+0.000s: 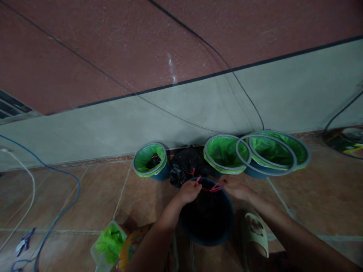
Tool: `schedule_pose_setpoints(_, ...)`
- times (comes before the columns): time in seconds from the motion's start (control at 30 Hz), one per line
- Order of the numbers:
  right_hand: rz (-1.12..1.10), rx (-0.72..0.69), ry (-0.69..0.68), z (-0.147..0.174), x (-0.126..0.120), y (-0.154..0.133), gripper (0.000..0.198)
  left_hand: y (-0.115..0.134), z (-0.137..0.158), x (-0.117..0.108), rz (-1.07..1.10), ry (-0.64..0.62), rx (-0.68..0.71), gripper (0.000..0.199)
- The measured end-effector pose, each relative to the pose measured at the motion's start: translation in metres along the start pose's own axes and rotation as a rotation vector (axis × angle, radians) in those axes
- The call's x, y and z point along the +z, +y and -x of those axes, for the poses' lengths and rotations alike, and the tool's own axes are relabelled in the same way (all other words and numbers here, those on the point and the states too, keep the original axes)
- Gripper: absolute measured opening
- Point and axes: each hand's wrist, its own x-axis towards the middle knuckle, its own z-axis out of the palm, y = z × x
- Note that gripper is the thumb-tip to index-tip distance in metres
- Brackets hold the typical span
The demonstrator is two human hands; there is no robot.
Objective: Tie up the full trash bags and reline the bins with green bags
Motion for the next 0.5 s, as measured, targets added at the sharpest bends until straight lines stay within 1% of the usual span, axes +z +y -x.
schedule_pose_setpoints(0.03,-0.004,-0.01,0.006,-0.001,-0.001,-0.003,0.019,0.002,0.0,0.003,0.157,-0.023,-0.01,0.029)
schedule_pose_setpoints(0.1,-0.087,-0.019,-0.02,-0.003,0.001,-0.008,0.024,0.004,-0.002,0.011,0.44,-0.077,-0.014,0.029)
schedule_pose_setpoints(0.13,-0.132,-0.023,-0.051,-0.002,0.003,-0.01,0.026,0.005,-0.002,0.015,0.548,-0.097,-0.018,0.032)
schedule_pose_setpoints(0.2,-0.199,-0.037,-0.125,-0.001,0.008,-0.012,0.032,0.005,-0.004,0.022,0.664,-0.105,-0.025,0.039)
schedule_pose_setpoints(0.27,-0.267,-0.039,-0.182,0.002,0.013,-0.013,0.035,0.004,-0.007,0.026,0.681,-0.073,-0.008,0.038)
schedule_pose_setpoints(0.33,-0.324,-0.012,-0.217,0.005,0.017,-0.017,0.035,0.003,-0.008,0.027,0.648,-0.07,0.044,0.028)
schedule_pose_setpoints(0.4,-0.342,-0.005,-0.252,0.008,0.018,-0.022,0.036,0.001,-0.009,0.026,0.607,-0.14,0.113,0.018)
schedule_pose_setpoints(0.47,-0.325,-0.046,-0.266,0.01,0.017,-0.029,0.039,0.0,-0.01,0.026,0.536,-0.223,0.192,0.018)
schedule_pose_setpoints(0.5,-0.323,-0.069,-0.259,0.01,0.017,-0.032,0.04,0.0,-0.01,0.026,0.491,-0.245,0.226,0.015)
